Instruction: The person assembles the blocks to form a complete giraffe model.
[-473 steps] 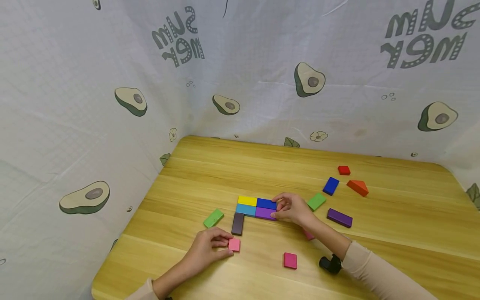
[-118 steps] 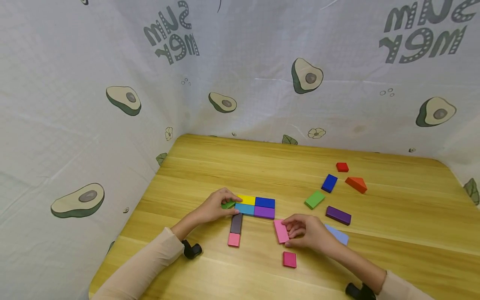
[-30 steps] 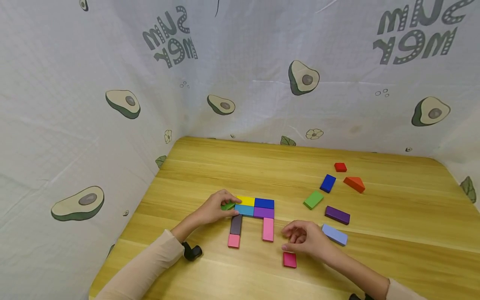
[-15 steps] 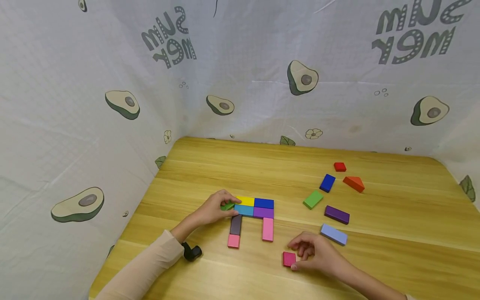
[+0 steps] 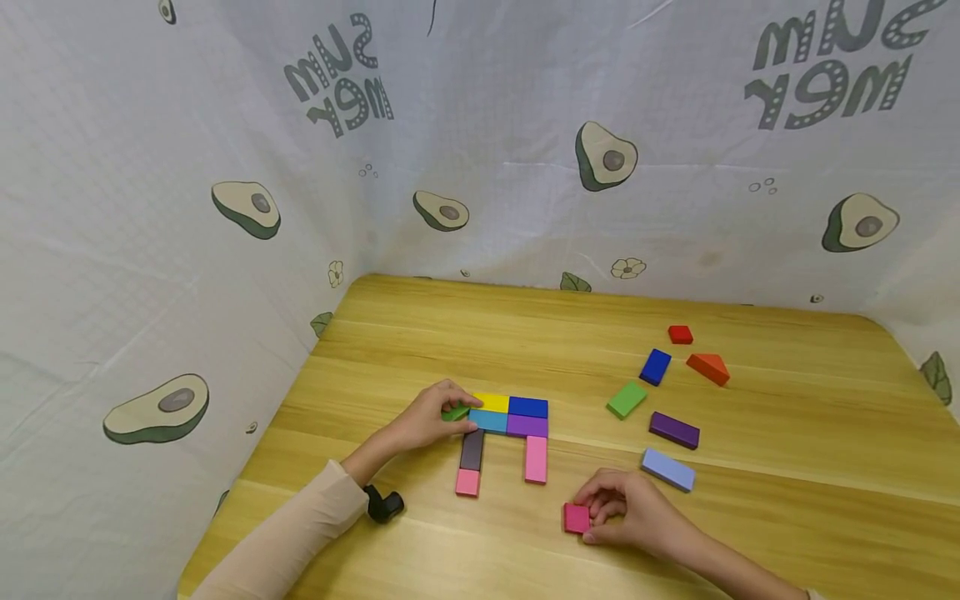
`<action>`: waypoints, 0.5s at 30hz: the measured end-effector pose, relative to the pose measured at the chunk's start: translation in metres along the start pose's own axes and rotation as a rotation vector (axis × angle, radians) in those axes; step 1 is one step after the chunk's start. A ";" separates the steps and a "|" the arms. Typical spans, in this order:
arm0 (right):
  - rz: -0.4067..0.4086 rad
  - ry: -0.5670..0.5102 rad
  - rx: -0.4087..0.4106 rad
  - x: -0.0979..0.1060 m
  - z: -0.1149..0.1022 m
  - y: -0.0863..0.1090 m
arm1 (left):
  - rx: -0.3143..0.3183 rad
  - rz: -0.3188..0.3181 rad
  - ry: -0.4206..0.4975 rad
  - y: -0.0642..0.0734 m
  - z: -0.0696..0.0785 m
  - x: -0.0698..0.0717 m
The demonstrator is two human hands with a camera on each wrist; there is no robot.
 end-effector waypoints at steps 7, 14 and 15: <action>-0.003 0.014 0.007 -0.003 -0.002 -0.005 | -0.023 0.008 0.008 0.001 0.004 0.002; -0.003 0.040 -0.035 -0.008 -0.002 -0.013 | -0.029 0.007 0.014 0.002 0.005 0.002; -0.002 0.046 -0.036 -0.009 -0.003 -0.014 | -0.027 0.006 0.013 0.002 0.005 0.002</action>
Point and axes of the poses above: each hand's wrist, its own y-axis away from the middle knuckle, its own x-axis out of the back of the hand, z = x × y, the point moved 10 cm from there along -y, towards the middle knuckle, and after that the axes turned 5 degrees about y, right-handed, at the moved point
